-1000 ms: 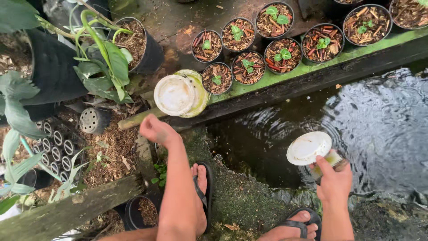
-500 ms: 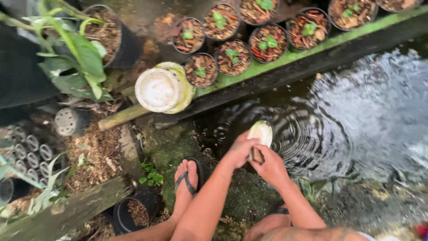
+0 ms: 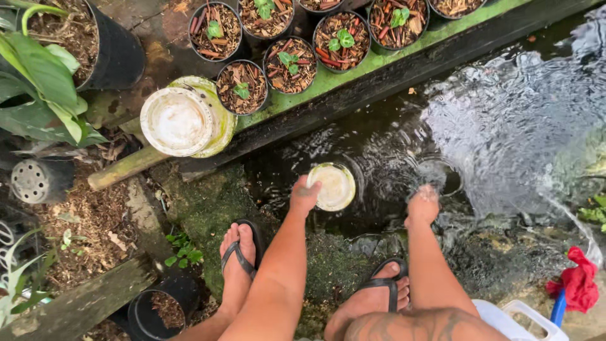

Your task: The person washes several small white plates by hand using a brush and running water from a stream. They scrub each plate, rinse it, and place it aside before picking up the next one.

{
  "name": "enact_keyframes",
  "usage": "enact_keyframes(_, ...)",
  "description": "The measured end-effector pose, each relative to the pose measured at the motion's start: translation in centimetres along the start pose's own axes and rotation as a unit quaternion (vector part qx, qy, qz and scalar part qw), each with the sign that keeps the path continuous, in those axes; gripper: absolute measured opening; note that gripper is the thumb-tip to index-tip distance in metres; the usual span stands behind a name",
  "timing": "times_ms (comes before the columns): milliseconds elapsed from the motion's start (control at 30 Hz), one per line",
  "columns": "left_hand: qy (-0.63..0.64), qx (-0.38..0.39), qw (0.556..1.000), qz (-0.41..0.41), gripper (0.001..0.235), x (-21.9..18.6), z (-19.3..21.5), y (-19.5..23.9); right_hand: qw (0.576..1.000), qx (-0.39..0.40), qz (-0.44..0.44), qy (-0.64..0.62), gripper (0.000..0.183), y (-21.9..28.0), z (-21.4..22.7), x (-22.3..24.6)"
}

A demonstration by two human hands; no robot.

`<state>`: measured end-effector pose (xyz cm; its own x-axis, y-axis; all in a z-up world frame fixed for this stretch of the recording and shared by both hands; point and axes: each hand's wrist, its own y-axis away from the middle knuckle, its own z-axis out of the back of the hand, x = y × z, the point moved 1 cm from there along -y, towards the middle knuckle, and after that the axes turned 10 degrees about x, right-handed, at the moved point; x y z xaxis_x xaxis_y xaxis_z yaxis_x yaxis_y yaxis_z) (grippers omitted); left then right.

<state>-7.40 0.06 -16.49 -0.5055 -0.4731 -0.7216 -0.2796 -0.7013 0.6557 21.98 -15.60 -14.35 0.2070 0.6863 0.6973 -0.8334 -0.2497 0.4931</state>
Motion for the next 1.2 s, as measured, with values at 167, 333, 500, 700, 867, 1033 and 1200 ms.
enact_keyframes(167, 0.064, 0.057, 0.994, -0.072, 0.034, -2.4, -4.4, -0.3, 0.944, 0.314, 0.094, -0.043, 0.047, 3.6, -1.8, 5.5)
enact_keyframes(333, 0.190, 0.112, 0.975, -0.035, 0.040, -7.5, -4.0, 0.7, 0.954, 0.280, 0.108, -0.008, 0.059, 3.9, -1.2, 8.0)
enact_keyframes(500, 0.255, 0.153, 0.955, 0.007, 0.062, -10.9, -2.8, 2.8, 0.978, 0.136, -0.119, -0.103, 0.047, -1.3, 0.9, 1.6)
enact_keyframes(700, 0.109, 0.210, 0.971, 0.026, 0.077, -13.6, -2.1, 4.9, 0.950, 0.210, 0.020, -0.228, 0.031, -1.3, 0.8, 0.7)
enact_keyframes(867, 0.062, 0.276, 0.955, -0.088, 0.073, -15.6, -3.5, 6.0, 0.863, 0.357, 0.357, -0.028, 0.039, 6.4, -0.4, 8.7)
enact_keyframes(1033, 0.082, 0.329, 0.929, -0.151, 0.078, -17.0, -3.5, 7.1, 0.886, 0.242, 0.394, 0.037, 0.043, 9.6, 1.3, 14.0)
enact_keyframes(1200, -0.125, 0.296, 0.942, -0.095, 0.053, -18.7, -4.4, 7.5, 0.819, 0.211, 0.525, 0.095, 0.042, 11.1, 2.3, 15.5)
